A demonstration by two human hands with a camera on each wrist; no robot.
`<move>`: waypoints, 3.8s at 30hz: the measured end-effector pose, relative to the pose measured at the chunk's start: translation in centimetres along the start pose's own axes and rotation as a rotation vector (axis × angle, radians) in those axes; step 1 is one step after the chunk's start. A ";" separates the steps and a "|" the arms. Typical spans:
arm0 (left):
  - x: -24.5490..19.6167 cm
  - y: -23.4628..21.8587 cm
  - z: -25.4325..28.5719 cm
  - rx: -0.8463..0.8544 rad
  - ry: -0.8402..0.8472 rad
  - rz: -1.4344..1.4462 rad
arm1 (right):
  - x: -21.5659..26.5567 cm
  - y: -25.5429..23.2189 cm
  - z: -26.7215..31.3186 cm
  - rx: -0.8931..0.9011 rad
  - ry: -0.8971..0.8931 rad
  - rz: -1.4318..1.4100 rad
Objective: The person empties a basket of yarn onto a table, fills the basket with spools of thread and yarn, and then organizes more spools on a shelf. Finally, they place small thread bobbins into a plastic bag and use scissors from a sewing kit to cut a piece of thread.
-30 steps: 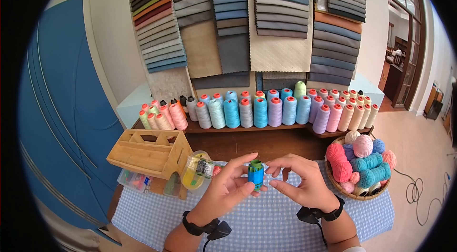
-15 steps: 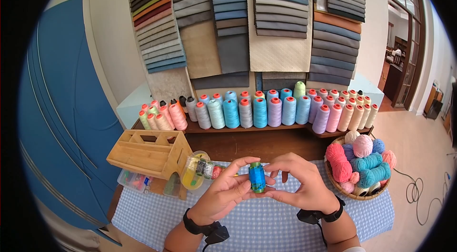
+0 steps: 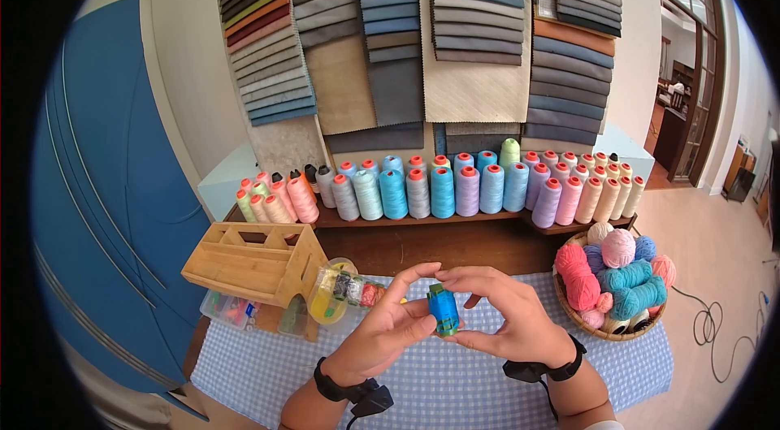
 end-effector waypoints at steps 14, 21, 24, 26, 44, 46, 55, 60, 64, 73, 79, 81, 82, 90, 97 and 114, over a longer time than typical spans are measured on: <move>-0.3 -0.2 -0.1 -0.013 0.152 -0.364 | 1.4 0.0 -0.2 -0.028 -0.200 0.151; -0.7 0.4 0.0 0.026 0.083 -0.121 | 0.9 -0.2 -0.3 -0.033 -0.146 0.097; -0.5 -0.1 0.0 -0.010 0.089 -0.094 | 0.8 0.2 -0.3 -0.004 -0.147 0.115; -0.4 -0.5 0.1 -0.072 0.097 -0.126 | 0.7 0.4 -0.3 0.016 -0.147 0.130; -3.9 -2.1 0.3 -0.183 0.335 -0.842 | 1.4 0.0 -0.1 -0.044 -0.206 0.224; -6.2 -3.7 1.4 -0.542 0.287 -1.849 | 1.3 -0.4 -0.1 -0.055 -0.213 0.251; -5.6 -14.7 3.3 -0.799 -0.114 -2.005 | 1.4 -0.6 -0.3 -0.073 -0.210 0.261; -4.2 -15.4 2.4 -0.701 -0.282 -1.949 | 1.3 -0.6 -0.2 -0.054 -0.190 0.271; -5.4 -13.5 1.4 -0.700 -0.073 -1.824 | 1.4 -0.7 -0.2 -0.058 -0.189 0.277; -7.2 -4.2 0.3 -0.454 0.639 -1.402 | 1.0 -1.5 -0.1 -0.059 -0.119 0.292; -4.9 -2.7 -0.5 -0.313 0.626 -1.158 | 0.7 -2.2 -0.1 -0.076 -0.072 0.359; -4.1 -2.1 -0.7 -0.264 0.598 -1.092 | 0.8 -2.8 0.0 -0.103 -0.074 0.352; -4.1 -2.1 -0.7 -0.263 0.597 -1.086 | 0.9 -3.2 0.1 -0.133 -0.080 0.342; -0.9 0.3 -1.5 0.049 0.424 -1.152 | 1.0 -4.6 0.3 -0.169 -0.081 0.339; -3.0 0.9 -0.4 -0.173 0.673 -1.487 | 0.9 -4.6 0.4 -0.161 -0.094 0.344; -3.7 1.8 0.3 0.001 0.641 -1.560 | 0.5 -3.4 -0.1 -0.126 -0.063 0.417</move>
Point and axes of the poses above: each hand's wrist, its own z-axis away from the middle knuckle, its own y-axis out of the palm, x = y × z, the point moved 8 cm from there along -z, towards the middle knuckle, and after that the axes turned 2 degrees about -z, right-handed, at the moved point
